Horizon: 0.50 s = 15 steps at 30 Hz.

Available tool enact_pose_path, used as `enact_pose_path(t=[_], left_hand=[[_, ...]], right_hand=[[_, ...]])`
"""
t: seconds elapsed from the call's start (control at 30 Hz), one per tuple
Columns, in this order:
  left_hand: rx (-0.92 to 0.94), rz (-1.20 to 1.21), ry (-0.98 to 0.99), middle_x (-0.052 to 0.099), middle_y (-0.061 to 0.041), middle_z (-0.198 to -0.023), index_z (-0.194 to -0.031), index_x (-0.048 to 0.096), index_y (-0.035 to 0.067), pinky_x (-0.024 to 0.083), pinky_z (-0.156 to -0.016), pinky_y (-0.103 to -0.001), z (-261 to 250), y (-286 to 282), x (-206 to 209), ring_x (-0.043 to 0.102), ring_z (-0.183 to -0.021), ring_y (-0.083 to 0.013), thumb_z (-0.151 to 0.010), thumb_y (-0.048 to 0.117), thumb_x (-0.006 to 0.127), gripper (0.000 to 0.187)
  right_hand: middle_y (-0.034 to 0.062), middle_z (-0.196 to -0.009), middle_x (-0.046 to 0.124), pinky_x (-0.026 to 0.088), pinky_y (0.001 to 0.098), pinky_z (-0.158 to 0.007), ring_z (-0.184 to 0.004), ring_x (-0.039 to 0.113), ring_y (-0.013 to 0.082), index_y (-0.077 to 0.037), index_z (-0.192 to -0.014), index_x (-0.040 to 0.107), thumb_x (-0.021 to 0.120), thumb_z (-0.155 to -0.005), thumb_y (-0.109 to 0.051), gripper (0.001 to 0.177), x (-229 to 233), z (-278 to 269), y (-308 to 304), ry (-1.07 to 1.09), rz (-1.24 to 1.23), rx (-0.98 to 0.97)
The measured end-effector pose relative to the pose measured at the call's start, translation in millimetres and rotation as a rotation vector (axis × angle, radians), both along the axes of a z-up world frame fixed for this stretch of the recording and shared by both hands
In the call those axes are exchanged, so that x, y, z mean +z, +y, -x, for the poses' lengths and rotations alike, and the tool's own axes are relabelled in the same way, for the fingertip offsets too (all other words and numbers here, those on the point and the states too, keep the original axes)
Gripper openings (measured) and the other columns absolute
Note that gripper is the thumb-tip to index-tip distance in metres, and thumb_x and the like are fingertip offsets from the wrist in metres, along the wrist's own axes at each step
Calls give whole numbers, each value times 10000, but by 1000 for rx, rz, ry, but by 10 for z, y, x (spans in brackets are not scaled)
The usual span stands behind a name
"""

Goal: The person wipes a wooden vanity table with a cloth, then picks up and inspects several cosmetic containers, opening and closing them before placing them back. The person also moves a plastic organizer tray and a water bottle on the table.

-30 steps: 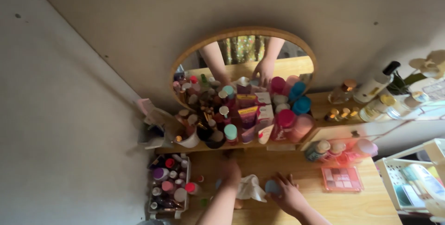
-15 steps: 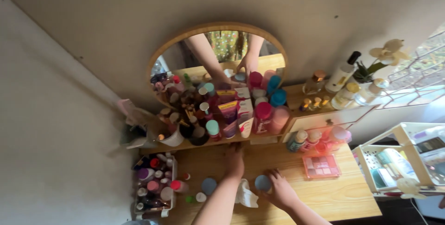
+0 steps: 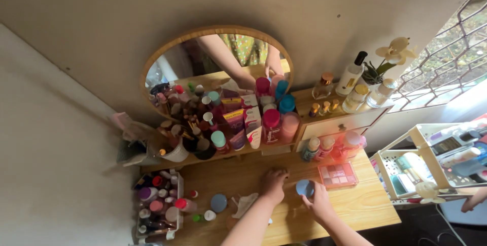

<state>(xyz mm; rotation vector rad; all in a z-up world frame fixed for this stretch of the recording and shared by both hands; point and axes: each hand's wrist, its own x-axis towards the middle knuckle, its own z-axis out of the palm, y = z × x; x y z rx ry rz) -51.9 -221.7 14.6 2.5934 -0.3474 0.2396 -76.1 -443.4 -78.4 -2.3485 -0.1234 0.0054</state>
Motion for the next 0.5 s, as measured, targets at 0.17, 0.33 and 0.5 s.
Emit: enact_pose_path(t=[0.17, 0.33, 0.5], left_hand=[[-197, -2, 512, 634, -130, -1264, -1312, 524, 273, 460, -951, -506, 92, 106, 152, 559, -1151, -397, -722, 212, 708, 621], [61, 292, 218, 549, -42, -1280, -1081, 768, 258, 478, -982, -405, 191, 605, 461, 610, -1116, -281, -752, 393, 800, 358], [519, 515, 184, 744, -82, -1063, -1214, 676, 198, 552, -872, -380, 388, 1551, 143, 716, -948, -249, -855, -40, 523, 458]], right_hand=[[175, -1332, 595, 409, 448, -1127, -1307, 512, 349, -43, -1438, 472, 801, -781, -372, 805, -109, -113, 6, -34, 78, -12], [226, -1321, 563, 435, 534, -1070, -1228, 554, 438, -94, -1456, 454, 784, -722, -383, 855, 52, -242, 127, 6, 194, 40], [217, -1364, 563, 431, 517, -1072, -1256, 542, 405, -43, -1475, 439, 838, -619, -559, 1077, -102, -492, 84, -163, 417, 208]])
